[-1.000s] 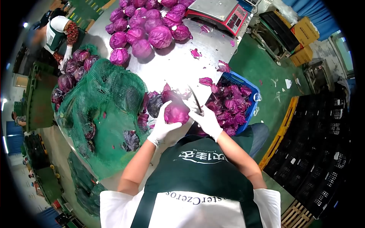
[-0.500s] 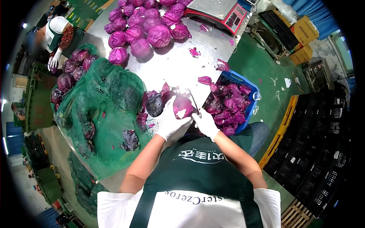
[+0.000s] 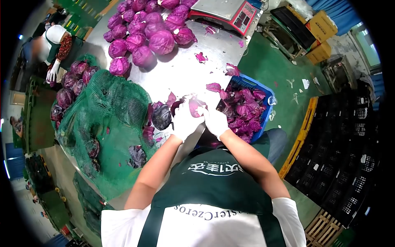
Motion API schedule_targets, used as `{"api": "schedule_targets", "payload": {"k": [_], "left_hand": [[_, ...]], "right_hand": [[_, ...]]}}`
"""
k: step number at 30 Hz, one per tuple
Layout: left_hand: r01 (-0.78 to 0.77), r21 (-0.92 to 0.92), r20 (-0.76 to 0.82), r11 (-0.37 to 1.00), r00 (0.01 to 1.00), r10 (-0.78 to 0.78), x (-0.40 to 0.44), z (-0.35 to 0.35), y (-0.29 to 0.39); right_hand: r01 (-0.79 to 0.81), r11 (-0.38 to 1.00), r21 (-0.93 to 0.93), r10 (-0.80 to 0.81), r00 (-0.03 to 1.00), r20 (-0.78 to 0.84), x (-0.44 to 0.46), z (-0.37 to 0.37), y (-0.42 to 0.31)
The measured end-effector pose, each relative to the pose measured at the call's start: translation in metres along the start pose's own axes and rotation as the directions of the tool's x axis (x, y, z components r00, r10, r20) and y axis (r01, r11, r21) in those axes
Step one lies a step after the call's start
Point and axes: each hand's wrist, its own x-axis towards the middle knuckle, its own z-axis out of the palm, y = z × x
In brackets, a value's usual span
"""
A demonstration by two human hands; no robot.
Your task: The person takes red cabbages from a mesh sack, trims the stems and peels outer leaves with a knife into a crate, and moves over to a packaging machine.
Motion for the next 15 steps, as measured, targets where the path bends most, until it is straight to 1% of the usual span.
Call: {"api": "schedule_targets", "payload": {"k": [1,4,5,6,8,9,10,12,13,14,15], "left_hand": [[-0.004,-0.006,0.002,1.0,1.0,0.004,0.002,-0.001,0.004],[-0.005,0.079,0.074,0.997,0.997,-0.001,-0.003,-0.011,0.017],[-0.069,0.102,0.04,0.992,0.997,0.065,-0.014,-0.012,0.019],[-0.132,0.15,-0.02,0.98,0.99,0.136,-0.022,0.003,0.004],[-0.117,-0.047,-0.029,0.992,0.993,0.116,-0.033,-0.003,-0.009],[-0.084,-0.242,-0.038,0.967,0.996,0.077,-0.038,0.001,-0.022],[-0.064,-0.345,-0.071,0.936,0.997,0.042,-0.042,0.001,-0.028],[-0.027,-0.28,-0.143,0.96,0.99,-0.014,-0.055,0.001,-0.034],[0.069,-0.463,-0.093,0.884,0.988,-0.126,-0.058,0.003,-0.033],[0.127,-0.645,-0.017,0.754,0.983,-0.181,-0.058,0.006,-0.035],[0.082,-0.563,-0.033,0.823,0.992,-0.122,-0.058,0.004,-0.035]], "right_hand": [[-0.11,0.994,0.022,0.109,0.994,0.016,0.002,0.008,0.005],[-0.17,0.983,0.066,0.176,0.979,-0.106,0.02,0.021,0.029],[-0.517,0.778,0.357,0.49,0.855,0.168,0.03,0.01,0.041],[-0.32,0.894,0.314,0.339,0.941,-0.004,0.031,0.029,0.062],[-0.408,0.795,0.449,0.414,0.906,0.09,0.018,0.002,0.023],[-0.324,0.791,0.519,0.349,0.936,0.051,0.01,0.009,0.02],[-0.206,0.859,0.468,0.265,0.962,-0.063,0.0,0.005,0.003],[-0.124,0.906,0.404,0.163,0.984,-0.064,-0.015,0.026,0.007],[-0.189,0.833,0.519,0.203,0.979,0.03,-0.024,0.012,-0.006],[-0.152,0.651,0.743,0.249,0.968,-0.02,-0.023,0.034,0.015],[-0.348,0.538,0.768,0.388,0.911,0.14,-0.019,0.024,0.033]]}}
